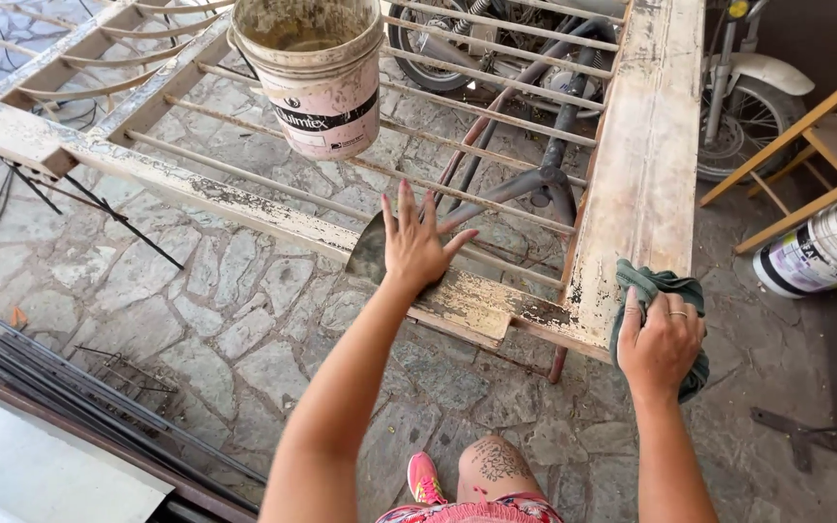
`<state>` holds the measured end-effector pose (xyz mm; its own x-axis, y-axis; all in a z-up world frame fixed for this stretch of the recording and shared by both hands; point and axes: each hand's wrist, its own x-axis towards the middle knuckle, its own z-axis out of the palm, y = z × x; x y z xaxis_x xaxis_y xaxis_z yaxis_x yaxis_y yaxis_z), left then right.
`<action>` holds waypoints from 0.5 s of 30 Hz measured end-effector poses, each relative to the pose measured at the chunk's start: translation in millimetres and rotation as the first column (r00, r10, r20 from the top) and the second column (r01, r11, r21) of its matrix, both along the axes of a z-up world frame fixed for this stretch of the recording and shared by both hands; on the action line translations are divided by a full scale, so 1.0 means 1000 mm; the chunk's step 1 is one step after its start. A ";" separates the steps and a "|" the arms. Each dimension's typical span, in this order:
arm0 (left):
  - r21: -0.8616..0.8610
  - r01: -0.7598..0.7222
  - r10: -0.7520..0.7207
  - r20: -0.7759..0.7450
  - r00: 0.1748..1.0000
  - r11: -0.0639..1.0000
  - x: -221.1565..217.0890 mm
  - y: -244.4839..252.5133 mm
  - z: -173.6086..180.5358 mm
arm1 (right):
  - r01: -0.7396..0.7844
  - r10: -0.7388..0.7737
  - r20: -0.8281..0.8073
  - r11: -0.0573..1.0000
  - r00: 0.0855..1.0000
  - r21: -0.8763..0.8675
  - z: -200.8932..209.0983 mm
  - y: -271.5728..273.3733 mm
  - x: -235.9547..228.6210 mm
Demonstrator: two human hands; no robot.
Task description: Sanding the metal frame of a gate using a sanding block and wiping it with a cloth.
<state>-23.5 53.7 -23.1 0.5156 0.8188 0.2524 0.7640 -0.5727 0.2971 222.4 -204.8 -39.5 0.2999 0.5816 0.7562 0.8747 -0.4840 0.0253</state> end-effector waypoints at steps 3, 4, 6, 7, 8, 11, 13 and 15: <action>-0.030 0.058 -0.057 0.050 0.997 0.998 -0.001 -0.031 0.007 | 0.010 -0.010 0.015 1.000 1.000 0.005 -0.002 0.001 -0.002; -0.026 0.127 -0.123 0.108 0.986 0.992 -0.001 -0.047 0.011 | 0.017 -0.017 0.023 1.000 1.000 0.009 -0.001 0.003 -0.001; -0.035 0.138 -0.135 0.078 0.988 0.990 -0.018 -0.058 0.026 | 0.011 -0.011 0.013 1.000 1.000 0.015 0.008 0.005 -0.002; -0.061 0.159 -0.156 0.044 0.987 0.985 -0.028 -0.068 0.031 | 0.014 -0.014 -0.005 1.000 1.000 0.007 0.009 0.000 -0.006; -0.066 0.165 -0.163 0.040 0.986 0.984 -0.031 -0.049 0.021 | 0.021 -0.021 -0.009 1.000 1.000 0.002 0.008 0.001 -0.010; -0.003 0.056 -0.056 0.005 0.998 0.998 -0.021 -0.014 0.015 | 0.010 -0.010 -0.008 1.000 1.000 0.030 0.013 0.004 -0.011; 0.043 0.023 -0.023 -0.006 1.000 0.999 -0.002 -0.021 0.037 | 0.006 -0.006 0.006 1.000 1.000 0.010 0.012 0.002 -0.009; 0.006 0.100 -0.100 -0.001 0.995 0.995 0.012 -0.038 0.020 | 0.001 -0.001 -0.008 1.000 1.000 0.016 0.006 0.001 -0.010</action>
